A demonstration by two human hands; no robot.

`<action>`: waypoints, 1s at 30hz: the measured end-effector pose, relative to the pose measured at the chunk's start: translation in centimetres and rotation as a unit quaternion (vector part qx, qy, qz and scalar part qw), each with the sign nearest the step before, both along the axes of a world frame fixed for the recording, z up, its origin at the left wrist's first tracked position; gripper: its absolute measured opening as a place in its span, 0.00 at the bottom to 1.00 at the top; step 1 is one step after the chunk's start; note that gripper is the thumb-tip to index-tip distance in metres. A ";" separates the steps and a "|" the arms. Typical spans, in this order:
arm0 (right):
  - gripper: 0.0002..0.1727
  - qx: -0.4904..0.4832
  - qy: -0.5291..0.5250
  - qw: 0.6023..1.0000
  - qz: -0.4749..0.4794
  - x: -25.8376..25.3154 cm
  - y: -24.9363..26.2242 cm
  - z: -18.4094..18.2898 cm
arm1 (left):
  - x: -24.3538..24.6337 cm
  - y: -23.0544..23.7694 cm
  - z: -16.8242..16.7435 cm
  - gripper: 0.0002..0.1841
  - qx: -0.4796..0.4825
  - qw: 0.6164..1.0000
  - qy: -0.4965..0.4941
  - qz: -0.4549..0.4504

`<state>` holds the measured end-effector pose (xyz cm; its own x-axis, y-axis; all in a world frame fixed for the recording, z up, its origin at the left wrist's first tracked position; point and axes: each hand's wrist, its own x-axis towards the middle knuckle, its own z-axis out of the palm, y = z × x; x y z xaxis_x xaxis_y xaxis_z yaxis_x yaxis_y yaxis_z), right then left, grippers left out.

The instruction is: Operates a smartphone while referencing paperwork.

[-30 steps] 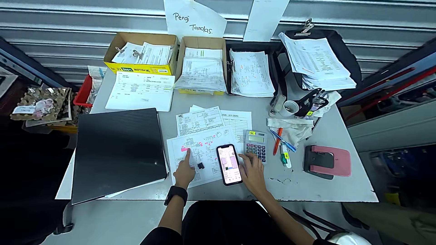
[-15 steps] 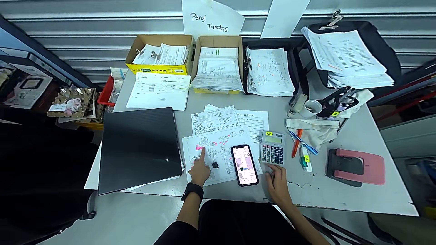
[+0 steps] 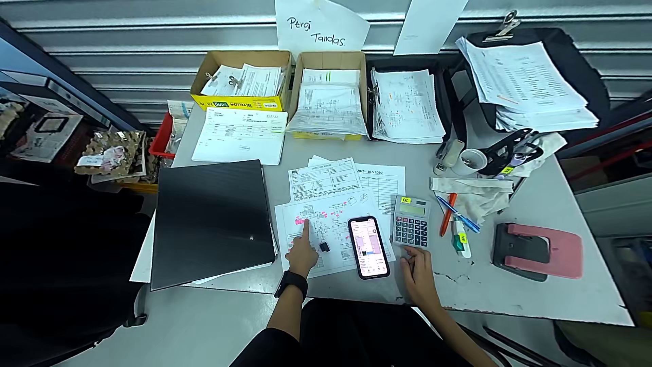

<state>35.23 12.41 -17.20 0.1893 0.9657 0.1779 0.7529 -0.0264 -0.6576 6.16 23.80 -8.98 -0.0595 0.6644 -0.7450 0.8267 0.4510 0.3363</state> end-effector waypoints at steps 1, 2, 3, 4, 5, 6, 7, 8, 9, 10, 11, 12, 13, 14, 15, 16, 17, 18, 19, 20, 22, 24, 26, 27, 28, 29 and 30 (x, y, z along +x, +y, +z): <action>0.24 0.001 -0.001 1.000 0.000 0.0 0.0 0.0 | 0.0 0.0 0.0 0.51 -0.001 1.000 0.001 -0.001; 0.24 0.001 0.000 1.000 0.000 0.0 0.0 0.0 | 0.1 0.0 0.0 0.51 -0.003 1.000 0.003 -0.002; 0.24 0.002 0.001 1.000 -0.001 0.0 0.0 0.0 | 0.1 0.0 0.0 0.51 -0.004 1.000 0.003 -0.001; 0.24 0.002 0.001 1.000 -0.001 0.0 0.0 -0.1 | 0.1 0.1 0.0 0.51 -0.005 1.000 0.004 -0.001; 0.24 0.001 0.000 1.000 0.000 0.1 0.0 0.0 | 0.2 0.1 0.1 0.51 -0.006 1.000 0.005 -0.002; 0.24 -0.003 0.001 1.000 0.000 0.1 0.0 0.0 | 0.2 0.1 0.1 0.51 -0.007 1.000 0.007 -0.003; 0.24 -0.005 0.003 1.000 -0.001 0.0 0.0 0.0 | 0.2 0.1 0.2 0.51 -0.008 1.000 0.008 -0.003; 0.24 -0.005 0.005 1.000 -0.003 0.0 0.0 0.1 | 0.1 0.0 0.2 0.51 -0.008 1.000 0.008 -0.003; 0.24 -0.005 0.006 1.000 -0.003 0.0 0.0 0.1 | 0.1 0.0 0.2 0.50 -0.008 1.000 0.006 -0.003; 0.24 -0.005 0.006 1.000 -0.004 0.0 0.0 0.1 | 0.1 0.0 0.2 0.50 -0.008 1.000 0.005 -0.004; 0.24 -0.004 0.005 1.000 -0.004 0.0 0.0 0.1 | 0.1 0.1 0.1 0.50 -0.008 1.000 0.006 -0.006; 0.23 -0.001 0.005 1.000 -0.005 -0.1 0.1 0.1 | 0.1 0.1 0.2 0.50 -0.008 1.000 0.007 -0.006; 0.23 -0.001 0.006 1.000 -0.006 -0.1 0.1 0.0 | 0.1 0.1 0.2 0.50 -0.007 1.000 0.006 -0.006; 0.23 -0.002 0.007 1.000 -0.006 -0.1 0.1 0.0 | 0.1 0.1 0.2 0.50 -0.005 1.000 0.006 -0.004; 0.23 -0.004 0.008 1.000 -0.007 -0.1 0.1 0.0 | 0.1 0.0 0.1 0.50 -0.005 1.000 0.004 -0.003; 0.23 -0.008 0.011 1.000 -0.008 -0.1 0.2 0.1 | 0.0 0.1 0.1 0.49 -0.003 1.000 0.003 -0.001; 0.23 -0.014 0.016 1.000 -0.008 -0.2 0.3 0.2 | 0.0 0.1 0.0 0.49 0.000 1.000 0.001 0.000; 0.23 -0.016 0.016 1.000 -0.007 -0.3 0.3 0.3 | 0.0 0.1 -0.1 0.49 0.002 1.000 -0.001 0.000; 0.24 -0.016 0.010 1.000 -0.004 -0.4 0.4 0.5 | 0.0 0.1 -0.1 0.50 0.003 1.000 -0.001 0.000; 0.24 -0.018 -0.001 1.000 0.002 -0.6 0.6 0.8 | -0.1 0.1 -0.2 0.50 0.003 1.000 0.000 -0.001; 0.23 -0.023 -0.028 0.999 0.022 -1.2 1.1 1.6 | 0.0 0.1 -0.2 0.50 0.004 1.000 0.001 -0.002; 0.22 -0.022 -0.061 0.997 0.038 -2.1 2.2 2.2 | 0.0 0.1 -0.2 0.50 0.003 1.000 0.003 -0.004; 0.22 -0.049 -0.082 0.994 0.060 -3.1 3.6 3.0 | 0.0 0.0 -0.2 0.50 0.000 1.000 0.005 -0.006; 0.22 -0.069 -0.091 0.991 0.068 -3.6 4.3 3.3 | 0.0 0.0 -0.2 0.50 0.000 1.000 0.006 -0.006; 0.22 -0.087 -0.097 0.989 0.071 -4.2 5.0 3.7 | 0.0 0.0 -0.2 0.50 0.000 1.000 0.007 -0.007; 0.22 -0.102 -0.102 0.987 0.072 -4.8 5.6 4.0 | 0.0 0.0 -0.3 0.50 0.001 1.000 0.006 -0.005; 0.22 -0.121 -0.108 0.984 0.072 -5.3 6.2 4.4 | 0.0 0.0 -0.3 0.50 0.001 1.000 0.004 -0.004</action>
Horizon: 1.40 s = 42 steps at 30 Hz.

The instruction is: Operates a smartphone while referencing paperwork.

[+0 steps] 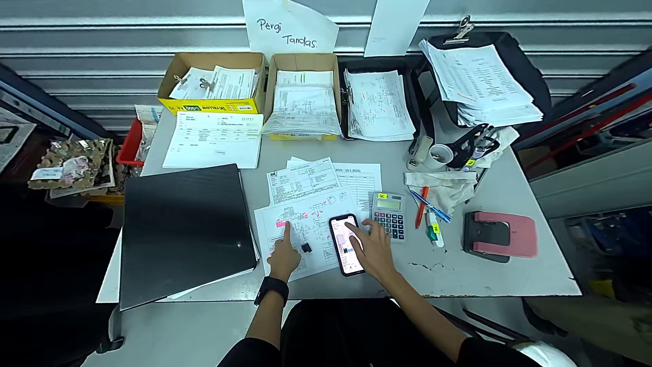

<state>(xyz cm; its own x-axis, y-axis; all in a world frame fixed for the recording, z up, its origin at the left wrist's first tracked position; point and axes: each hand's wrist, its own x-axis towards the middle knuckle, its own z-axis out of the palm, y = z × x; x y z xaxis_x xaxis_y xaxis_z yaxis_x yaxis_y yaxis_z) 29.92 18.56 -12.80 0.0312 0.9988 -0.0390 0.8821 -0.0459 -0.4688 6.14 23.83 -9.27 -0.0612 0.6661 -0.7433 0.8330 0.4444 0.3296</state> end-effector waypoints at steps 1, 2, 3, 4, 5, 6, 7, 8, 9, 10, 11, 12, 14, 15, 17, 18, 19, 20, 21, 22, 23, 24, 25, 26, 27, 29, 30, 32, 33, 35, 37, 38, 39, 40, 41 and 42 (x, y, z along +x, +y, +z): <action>0.22 -0.015 -0.011 1.000 -0.001 -0.5 0.5 0.3 | 0.0 0.0 0.0 0.49 0.000 1.000 -0.001 0.002; 0.23 -0.031 -0.024 0.999 -0.001 -0.9 0.8 0.5 | 0.0 0.0 0.1 0.49 0.001 1.000 -0.002 0.003; 0.23 -0.054 -0.038 0.998 -0.003 -1.2 1.1 0.7 | 0.0 -0.1 0.1 0.49 0.002 1.000 -0.003 0.004; 0.22 -0.075 -0.046 0.996 -0.005 -1.4 1.3 0.9 | 0.0 -0.1 0.1 0.49 0.003 1.000 -0.005 0.006; 0.22 -0.080 -0.047 0.996 -0.007 -1.5 1.3 0.8 | 0.0 -0.1 0.1 0.49 0.004 1.000 -0.006 0.009; 0.22 -0.072 -0.041 0.996 -0.011 -1.5 1.3 0.6 | 0.0 -0.1 0.1 0.49 0.005 1.000 -0.006 0.009; 0.22 -0.062 -0.034 0.997 -0.017 -1.5 1.1 0.5 | 0.0 -0.1 0.1 0.49 0.005 1.000 -0.004 0.008; 0.23 -0.052 -0.029 0.998 -0.021 -1.4 1.0 0.5 | 0.0 -0.1 0.1 0.49 0.004 1.000 -0.003 0.006; 0.23 -0.049 -0.024 0.998 -0.025 -1.2 0.9 0.5 | 0.0 -0.1 0.2 0.49 0.004 1.000 -0.003 0.005; 0.23 -0.050 -0.022 0.998 -0.027 -1.1 0.8 0.6 | 0.1 -0.1 0.2 0.50 0.003 1.000 -0.004 0.005; 0.23 -0.053 -0.022 0.998 -0.029 -1.1 0.8 0.6 | 0.1 -0.1 0.3 0.50 0.003 1.000 -0.004 0.006; 0.23 -0.051 -0.023 0.998 -0.028 -1.0 0.8 0.5 | 0.1 -0.1 0.3 0.50 0.003 1.000 -0.004 0.007; 0.23 -0.052 -0.034 0.998 -0.023 -1.1 0.8 0.3 | 0.1 -0.1 0.3 0.50 0.003 1.000 -0.002 0.006; 0.23 -0.059 -0.041 0.997 -0.018 -1.1 0.9 0.4 | 0.1 -0.1 0.3 0.50 0.003 1.000 -0.002 0.006; 0.23 -0.093 -0.051 0.994 -0.011 -1.3 1.1 0.7 | 0.0 -0.1 0.2 0.50 0.008 1.000 -0.004 0.006; 0.24 -0.098 -0.047 0.994 -0.013 -1.4 1.1 0.9 | 0.0 -0.2 0.1 0.50 0.009 1.000 -0.004 0.005; 0.24 -0.090 -0.038 0.995 -0.017 -1.4 1.0 1.0 | 0.0 -0.1 0.1 0.50 0.008 1.000 -0.004 0.004; 0.25 -0.073 -0.025 0.997 -0.024 -1.3 0.8 1.0 | 0.0 -0.1 0.2 0.50 0.007 1.000 -0.004 0.003; 0.25 -0.050 -0.010 0.998 -0.030 -1.1 0.5 0.9 | 0.0 -0.1 0.2 0.50 0.007 1.000 -0.005 0.002; 0.25 -0.028 0.001 0.999 -0.035 -0.8 0.2 0.7 | 0.0 -0.1 0.2 0.50 0.006 1.000 -0.006 0.003; 0.25 -0.014 0.012 0.999 -0.039 -0.4 -0.2 0.6 | 0.0 -0.1 0.2 0.50 0.005 1.000 -0.007 0.006; 0.25 -0.004 0.021 0.999 -0.041 0.0 -0.7 0.4 | 0.0 -0.1 0.1 0.50 0.005 1.000 -0.007 0.007; 0.24 0.008 0.028 0.999 -0.040 0.5 -1.3 0.2 | 0.0 -0.1 0.1 0.50 0.004 1.000 -0.006 0.007; 0.24 0.022 0.036 0.998 -0.036 1.0 -2.0 -0.1 | 0.0 -0.1 0.1 0.50 0.003 1.000 -0.004 0.006; 0.24 0.037 0.051 0.998 -0.030 1.5 -2.8 -0.5 | 0.0 -0.1 0.1 0.50 0.003 1.000 -0.003 0.005; 0.22 0.054 0.092 0.994 -0.008 2.3 -4.5 -0.9 | 0.0 -0.1 0.1 0.50 0.002 1.000 -0.002 0.006; 0.21 0.057 0.107 0.993 0.011 2.6 -5.4 -1.0 | 0.0 -0.1 0.1 0.50 0.004 1.000 -0.003 0.008; 0.21 0.071 0.117 0.989 0.061 2.9 -6.7 -1.1 | 0.0 -0.1 0.2 0.50 0.002 1.000 -0.002 0.006; 0.21 0.078 0.114 0.987 0.084 2.9 -7.1 -1.1 | 0.0 -0.1 0.3 0.49 0.001 1.000 -0.002 0.004; 0.22 0.086 0.098 0.985 0.113 2.8 -7.5 -1.1 | 0.0 -0.1 0.3 0.49 0.001 1.000 -0.001 0.000; 0.23 0.084 0.083 0.985 0.125 2.6 -7.4 -0.8 | 0.1 -0.1 0.3 0.50 0.002 1.000 -0.005 0.003; 0.23 0.081 0.074 0.985 0.131 2.6 -7.4 -0.7 | 0.0 -0.1 0.2 0.50 0.003 1.000 -0.007 0.003; 0.24 0.078 0.062 0.985 0.140 2.5 -7.3 -0.7 | 0.0 -0.1 0.3 0.50 0.003 1.000 -0.007 0.002; 0.25 0.074 0.046 0.985 0.151 2.4 -7.3 -0.6 | 0.0 -0.1 0.3 0.50 0.005 1.000 -0.007 0.001; 0.26 0.070 0.025 0.984 0.162 2.3 -7.3 -0.6 | 0.0 -0.1 0.3 0.50 0.005 1.000 -0.009 0.002; 0.26 0.063 0.004 0.983 0.171 2.2 -7.3 -0.5 | 0.0 -0.1 0.2 0.50 0.006 1.000 -0.009 0.002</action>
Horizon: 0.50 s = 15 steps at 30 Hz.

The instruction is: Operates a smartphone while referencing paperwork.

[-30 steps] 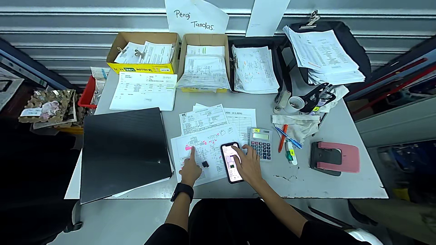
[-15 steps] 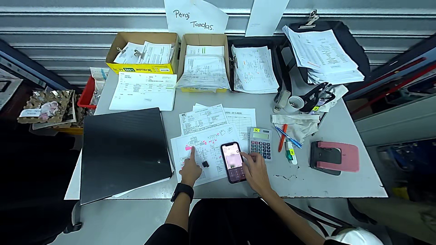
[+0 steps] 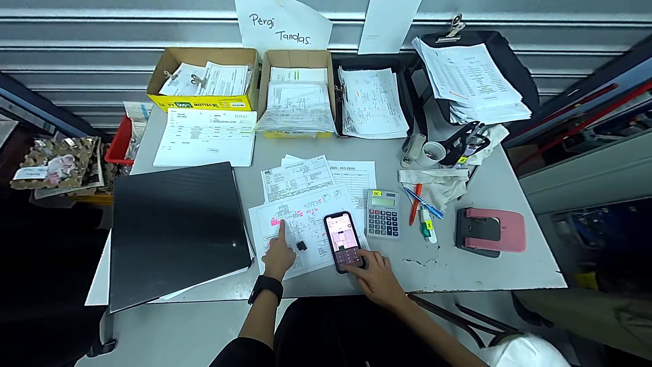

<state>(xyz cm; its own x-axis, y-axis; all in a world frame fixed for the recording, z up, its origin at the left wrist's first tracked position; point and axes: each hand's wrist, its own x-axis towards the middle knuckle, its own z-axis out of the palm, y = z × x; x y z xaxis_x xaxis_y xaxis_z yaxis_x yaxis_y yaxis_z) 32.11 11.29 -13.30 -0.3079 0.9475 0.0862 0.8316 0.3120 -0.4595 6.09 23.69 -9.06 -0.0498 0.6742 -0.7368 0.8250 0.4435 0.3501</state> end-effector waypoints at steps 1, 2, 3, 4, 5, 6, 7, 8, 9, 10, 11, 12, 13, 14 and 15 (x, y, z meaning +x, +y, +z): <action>0.26 0.002 -0.012 1.000 0.003 -0.1 0.0 0.0 | 0.0 0.0 -0.1 0.50 -0.001 1.000 0.000 -0.001; 0.26 0.008 -0.013 1.000 -0.001 -0.1 0.0 -0.1 | 0.0 0.0 -0.1 0.50 -0.001 1.000 0.001 -0.001; 0.26 0.011 -0.006 1.000 -0.011 -0.1 0.0 -0.2 | 0.0 -0.1 -0.1 0.50 0.000 1.000 0.001 -0.001; 0.26 0.010 0.005 1.000 -0.023 -0.2 0.1 -0.2 | 0.0 -0.1 -0.1 0.49 0.002 1.000 0.000 0.000; 0.25 0.001 0.013 0.999 -0.035 -0.2 0.2 -0.1 | -0.1 -0.1 -0.1 0.49 0.005 1.000 0.000 -0.002; 0.25 -0.012 0.015 0.999 -0.046 -0.2 0.4 0.1 | -0.1 -0.1 -0.2 0.49 0.006 1.000 -0.001 -0.002; 0.25 -0.019 0.010 0.998 -0.055 -0.4 0.6 0.1 | -0.1 -0.1 -0.2 0.49 0.005 1.000 -0.002 -0.001; 0.25 -0.023 0.003 0.998 -0.060 -0.5 0.8 0.1 | -0.1 -0.1 -0.3 0.49 0.005 1.000 -0.002 -0.001; 0.25 -0.025 -0.006 0.998 -0.063 -0.7 1.0 0.1 | -0.1 -0.1 -0.3 0.49 0.005 1.000 -0.001 0.000; 0.26 -0.025 -0.017 0.998 -0.063 -0.9 1.2 0.1 | -0.1 -0.1 -0.3 0.49 0.004 1.000 0.000 0.000; 0.26 -0.028 -0.030 0.997 -0.061 -1.1 1.3 0.2 | -0.1 0.0 -0.3 0.49 0.002 1.000 0.001 0.000; 0.27 -0.034 -0.048 0.997 -0.059 -1.2 1.5 0.2 | 0.0 0.0 -0.3 0.49 0.000 1.000 0.002 -0.001; 0.27 -0.045 -0.061 0.996 -0.055 -1.3 1.5 0.3 | 0.0 0.0 -0.3 0.49 -0.001 1.000 0.002 0.000; 0.27 -0.048 -0.066 0.995 -0.056 -1.3 1.6 0.4 | 0.0 0.0 -0.3 0.49 0.000 1.000 0.003 0.001; 0.27 -0.047 -0.063 0.995 -0.061 -1.3 1.6 0.5 | 0.0 0.0 -0.3 0.49 0.000 1.000 0.003 0.001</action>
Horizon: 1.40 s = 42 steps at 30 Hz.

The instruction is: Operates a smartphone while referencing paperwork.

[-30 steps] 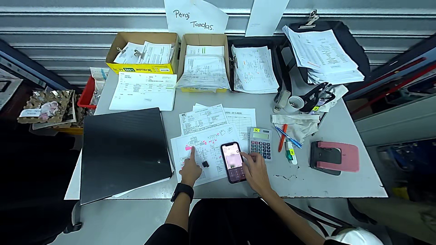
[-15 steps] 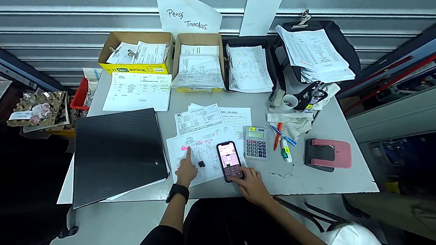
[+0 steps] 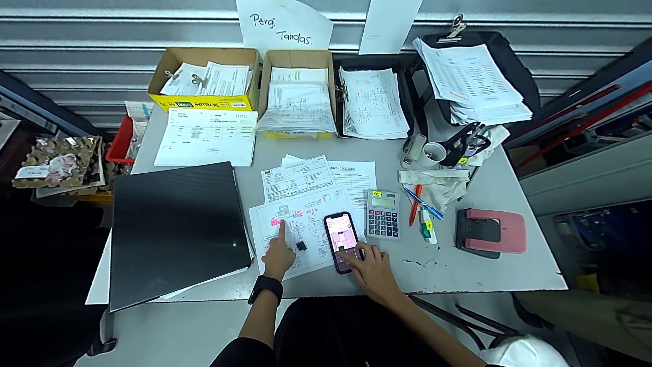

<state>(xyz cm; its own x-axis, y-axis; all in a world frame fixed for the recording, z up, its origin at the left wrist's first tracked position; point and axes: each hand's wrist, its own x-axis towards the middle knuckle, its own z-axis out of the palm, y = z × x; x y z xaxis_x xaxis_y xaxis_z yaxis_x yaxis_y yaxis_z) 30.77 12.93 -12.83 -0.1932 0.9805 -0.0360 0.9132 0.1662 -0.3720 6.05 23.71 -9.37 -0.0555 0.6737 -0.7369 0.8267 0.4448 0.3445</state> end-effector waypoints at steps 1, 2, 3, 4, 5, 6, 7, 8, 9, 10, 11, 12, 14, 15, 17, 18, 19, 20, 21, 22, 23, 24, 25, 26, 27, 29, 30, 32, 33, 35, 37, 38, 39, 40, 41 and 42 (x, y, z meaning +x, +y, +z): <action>0.27 0.006 0.005 1.000 -0.009 0.0 0.1 0.0 | 0.0 0.0 0.0 0.49 0.000 1.000 0.000 0.000; 0.26 0.013 0.009 1.000 -0.022 0.1 0.3 -0.1 | 0.0 0.0 -0.1 0.49 0.001 1.000 0.000 0.000; 0.26 0.020 0.013 0.999 -0.036 0.2 0.5 -0.1 | 0.0 0.0 -0.1 0.49 0.000 1.000 -0.001 0.001; 0.26 0.026 0.016 0.998 -0.049 0.3 0.9 -0.1 | 0.0 0.0 -0.1 0.49 0.000 1.000 -0.001 0.000; 0.25 0.026 0.016 0.998 -0.059 0.4 1.4 0.0 | 0.0 0.0 -0.1 0.49 -0.001 1.000 0.000 -0.001; 0.25 0.023 0.015 0.997 -0.067 0.5 2.1 0.0 | 0.0 0.0 0.0 0.49 0.000 1.000 0.000 0.000; 0.24 0.020 0.011 0.997 -0.071 0.5 2.8 0.1 | 0.0 0.0 0.0 0.49 -0.001 1.000 0.000 0.000; 0.24 0.013 0.010 0.997 -0.076 0.4 3.5 0.2 | 0.0 0.0 0.0 0.49 -0.001 1.000 0.001 0.000; 0.24 0.001 0.010 0.997 -0.081 0.2 4.3 0.5 | 0.0 0.0 0.0 0.49 0.001 1.000 0.002 0.000; 0.23 -0.005 0.008 0.996 -0.083 0.0 5.0 0.8 | 0.0 0.0 0.0 0.49 0.003 1.000 0.003 0.001; 0.22 -0.005 0.007 0.997 -0.083 -0.2 5.6 0.9 | 0.0 0.0 0.0 0.49 0.004 1.000 0.003 0.001; 0.21 -0.001 0.007 0.997 -0.081 -0.4 6.1 1.0 | 0.0 -0.1 0.0 0.49 0.005 1.000 0.003 0.002; 0.19 0.007 0.012 0.997 -0.080 -0.8 6.7 1.0 | 0.0 -0.1 0.0 0.49 0.003 1.000 0.002 0.001; 0.20 0.009 0.013 0.997 -0.080 -0.9 6.8 1.0 | 0.0 -0.1 0.0 0.49 0.002 1.000 0.001 0.001; 0.21 0.000 0.006 0.997 -0.079 -1.0 6.9 0.9 | 0.0 -0.1 -0.1 0.50 0.008 1.000 -0.004 0.009; 0.21 -0.009 0.002 0.997 -0.079 -1.1 7.0 0.8 | 0.0 -0.1 -0.2 0.50 0.010 1.000 -0.006 0.011; 0.21 -0.019 -0.001 0.997 -0.080 -1.2 6.9 0.8 | 0.0 -0.1 -0.1 0.50 0.008 1.000 -0.005 0.010; 0.21 -0.025 0.000 0.996 -0.082 -1.2 6.9 0.8 | 0.0 -0.1 0.1 0.50 0.007 1.000 -0.004 0.009; 0.21 -0.019 0.005 0.996 -0.087 -1.2 6.8 0.7 | 0.1 -0.1 0.1 0.50 0.008 1.000 -0.003 0.008; 0.22 -0.004 0.008 0.996 -0.091 -1.1 6.6 0.8 | 0.1 -0.1 0.2 0.50 0.008 1.000 -0.003 0.008; 0.22 0.008 0.014 0.995 -0.097 -1.0 6.5 0.8 | 0.1 -0.1 0.2 0.50 0.009 1.000 -0.003 0.009; 0.23 0.014 0.017 0.994 -0.105 -0.7 6.3 0.9 | 0.1 -0.1 0.1 0.50 0.008 1.000 -0.003 0.008; 0.23 0.014 0.019 0.993 -0.114 -0.5 6.1 0.9 | 0.1 -0.1 0.1 0.50 0.007 1.000 -0.003 0.008; 0.23 0.006 0.020 0.992 -0.125 -0.2 5.9 0.9 | 0.1 -0.1 0.1 0.50 0.007 1.000 -0.001 0.007; 0.22 -0.001 0.024 0.990 -0.137 0.1 5.7 0.8 | 0.1 -0.1 0.1 0.50 0.006 1.000 0.000 0.006; 0.21 -0.006 0.030 0.988 -0.154 0.8 5.2 0.3 | 0.1 0.0 0.2 0.50 0.004 1.000 0.001 0.005; 0.21 -0.003 0.036 0.987 -0.159 1.1 4.9 0.0 | 0.1 0.0 0.2 0.50 0.004 1.000 0.001 0.005; 0.21 0.006 0.049 0.985 -0.164 1.4 4.4 -0.5 | 0.0 0.0 0.1 0.50 0.005 1.000 0.000 0.006; 0.21 0.011 0.055 0.985 -0.163 1.5 4.2 -0.7 | 0.0 0.0 0.1 0.50 0.005 1.000 0.000 0.007; 0.21 0.025 0.062 0.985 -0.161 1.8 3.8 -1.2 | 0.0 0.0 0.2 0.50 0.002 1.000 0.002 0.004; 0.21 0.036 0.069 0.984 -0.158 1.9 3.3 -1.5 | 0.0 0.0 0.2 0.51 0.002 1.000 0.002 0.004; 0.21 0.036 0.073 0.984 -0.157 2.0 3.2 -1.7 | 0.1 0.0 0.3 0.51 0.002 1.000 0.001 0.005; 0.21 0.037 0.075 0.984 -0.155 2.0 3.0 -1.7 | 0.1 0.0 0.3 0.51 0.003 1.000 0.001 0.005; 0.21 0.036 0.079 0.985 -0.152 2.0 2.8 -1.7 | 0.1 0.0 0.3 0.51 0.002 1.000 0.000 0.004; 0.21 0.038 0.080 0.985 -0.149 2.0 2.6 -1.8 | 0.1 0.0 0.3 0.51 0.001 1.000 0.000 0.004; 0.22 0.042 0.083 0.985 -0.146 2.1 2.5 -1.8 | 0.1 0.0 0.4 0.51 0.000 1.000 0.000 0.004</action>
<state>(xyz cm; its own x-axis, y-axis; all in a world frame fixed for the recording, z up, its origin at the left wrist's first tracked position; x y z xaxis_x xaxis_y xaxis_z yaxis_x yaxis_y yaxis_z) 32.85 15.47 -14.67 0.1002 0.9934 0.0558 0.8546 -0.0572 -0.5162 6.17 23.69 -9.01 -0.0605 0.6737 -0.7365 0.8227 0.4515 0.3454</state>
